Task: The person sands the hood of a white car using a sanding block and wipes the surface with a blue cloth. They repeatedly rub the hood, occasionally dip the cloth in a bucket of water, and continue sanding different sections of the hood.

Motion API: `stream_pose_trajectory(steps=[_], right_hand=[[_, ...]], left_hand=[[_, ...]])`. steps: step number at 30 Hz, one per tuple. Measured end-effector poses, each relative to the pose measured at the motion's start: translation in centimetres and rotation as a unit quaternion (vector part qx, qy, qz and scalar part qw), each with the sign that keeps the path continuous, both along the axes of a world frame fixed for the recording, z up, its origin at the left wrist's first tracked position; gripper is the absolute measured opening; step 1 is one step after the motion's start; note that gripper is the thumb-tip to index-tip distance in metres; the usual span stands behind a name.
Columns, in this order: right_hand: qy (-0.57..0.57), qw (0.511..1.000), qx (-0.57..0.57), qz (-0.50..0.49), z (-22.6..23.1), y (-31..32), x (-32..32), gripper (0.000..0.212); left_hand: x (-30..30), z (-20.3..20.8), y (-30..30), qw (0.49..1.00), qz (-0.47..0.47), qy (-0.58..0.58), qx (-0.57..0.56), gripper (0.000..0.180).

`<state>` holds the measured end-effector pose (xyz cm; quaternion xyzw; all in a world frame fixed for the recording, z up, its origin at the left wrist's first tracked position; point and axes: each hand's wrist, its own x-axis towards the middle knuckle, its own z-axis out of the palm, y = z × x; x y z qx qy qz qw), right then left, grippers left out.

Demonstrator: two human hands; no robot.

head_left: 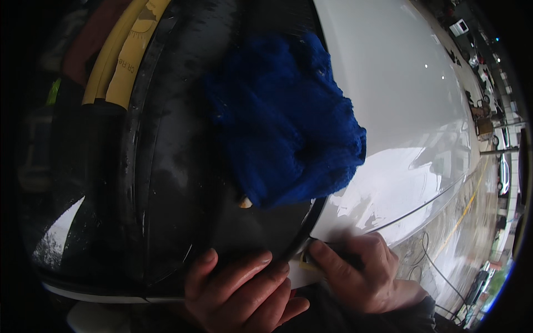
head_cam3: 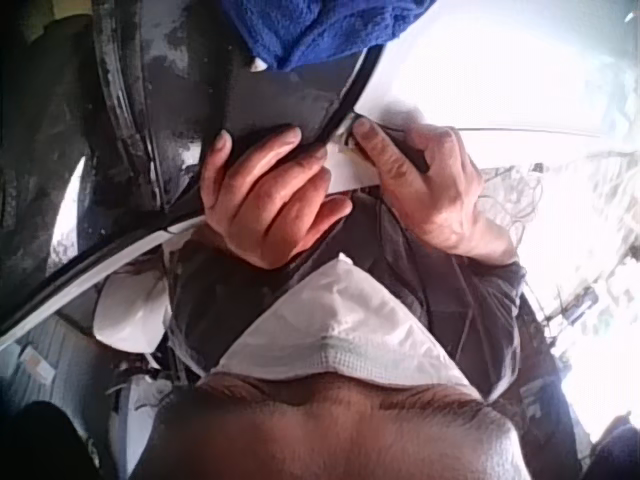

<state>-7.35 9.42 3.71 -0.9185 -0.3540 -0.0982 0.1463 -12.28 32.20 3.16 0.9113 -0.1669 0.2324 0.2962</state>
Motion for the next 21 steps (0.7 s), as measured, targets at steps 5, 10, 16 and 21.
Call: stream_pose_trajectory(steps=[5, 10, 16, 21], right_hand=[[0.022, 0.999, 0.025, -0.022, 0.7, 1.4, 0.5, 0.051], [0.019, 1.000, 0.011, -0.002, 1.1, 2.0, 1.6, 0.052], [0.004, 1.000, 0.008, -0.012, 0.4, 0.8, -0.1, 0.058], [0.006, 0.999, 0.041, -0.005, 0.1, 0.5, 0.3, 0.059]], left_hand=[[0.0, -0.3, 0.1, 1.000, 0.002, -0.015, -0.005, 0.029], [0.1, 0.1, 0.1, 1.000, 0.016, -0.007, -0.005, 0.029], [-0.2, 0.3, -0.1, 1.000, 0.010, -0.004, -0.005, 0.028], [-0.1, 0.4, -0.5, 1.000, 0.018, -0.005, -0.002, 0.028]])
